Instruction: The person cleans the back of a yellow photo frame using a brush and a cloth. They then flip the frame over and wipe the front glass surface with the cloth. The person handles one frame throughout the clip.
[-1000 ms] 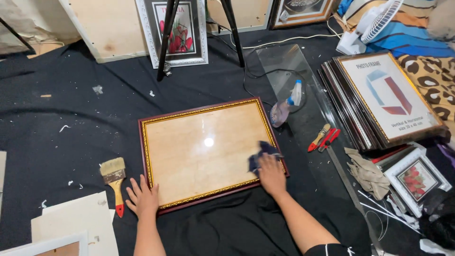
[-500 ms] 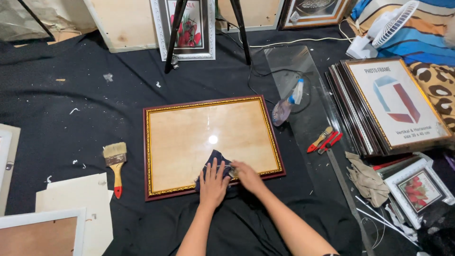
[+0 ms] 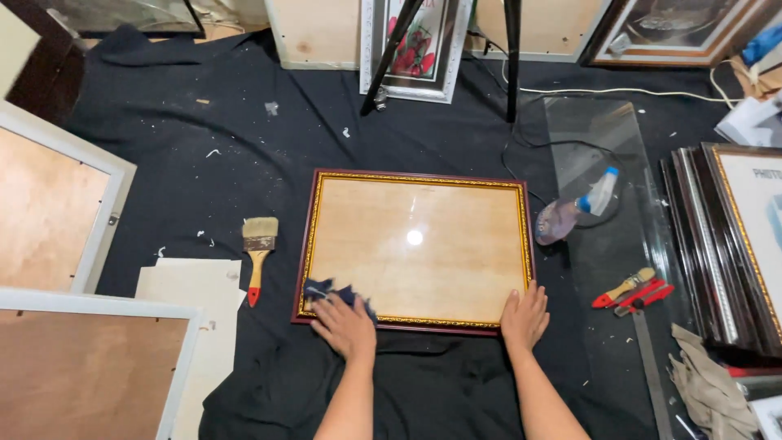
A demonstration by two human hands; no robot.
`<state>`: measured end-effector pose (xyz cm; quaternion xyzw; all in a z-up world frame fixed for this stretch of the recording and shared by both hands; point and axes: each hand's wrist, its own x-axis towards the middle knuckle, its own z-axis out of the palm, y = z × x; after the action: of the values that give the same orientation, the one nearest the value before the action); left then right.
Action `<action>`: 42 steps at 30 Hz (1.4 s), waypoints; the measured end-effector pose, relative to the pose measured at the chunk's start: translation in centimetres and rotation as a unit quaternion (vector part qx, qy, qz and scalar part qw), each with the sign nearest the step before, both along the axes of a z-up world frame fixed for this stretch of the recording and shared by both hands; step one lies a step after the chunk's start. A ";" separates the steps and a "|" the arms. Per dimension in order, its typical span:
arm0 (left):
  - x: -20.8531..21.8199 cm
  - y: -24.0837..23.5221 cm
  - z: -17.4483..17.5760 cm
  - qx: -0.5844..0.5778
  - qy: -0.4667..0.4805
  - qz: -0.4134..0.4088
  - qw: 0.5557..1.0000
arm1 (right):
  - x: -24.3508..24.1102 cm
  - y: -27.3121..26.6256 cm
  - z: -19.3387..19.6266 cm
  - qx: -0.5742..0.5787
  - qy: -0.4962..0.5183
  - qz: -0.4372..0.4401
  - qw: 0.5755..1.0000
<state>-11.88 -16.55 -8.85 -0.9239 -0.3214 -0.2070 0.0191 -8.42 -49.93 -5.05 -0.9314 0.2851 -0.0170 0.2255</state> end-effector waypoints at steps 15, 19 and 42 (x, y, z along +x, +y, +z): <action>14.9 7.0 3.4 -0.001 0.073 -0.083 0.994 | -0.3 1.4 -1.7 -0.198 -0.064 0.009 0.978; 24.4 8.9 2.1 0.023 0.008 -0.165 0.986 | 0.0 1.9 -1.1 -0.237 -0.061 -0.002 0.969; 26.9 -26.9 5.7 -0.153 0.146 -0.618 0.757 | 0.1 2.1 -1.8 -0.214 -0.094 -0.016 0.972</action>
<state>15.06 -43.41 -3.18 -0.9311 0.2993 0.0157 -0.2082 -8.36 -47.85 -6.84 -0.9475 0.2676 -0.1688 0.0463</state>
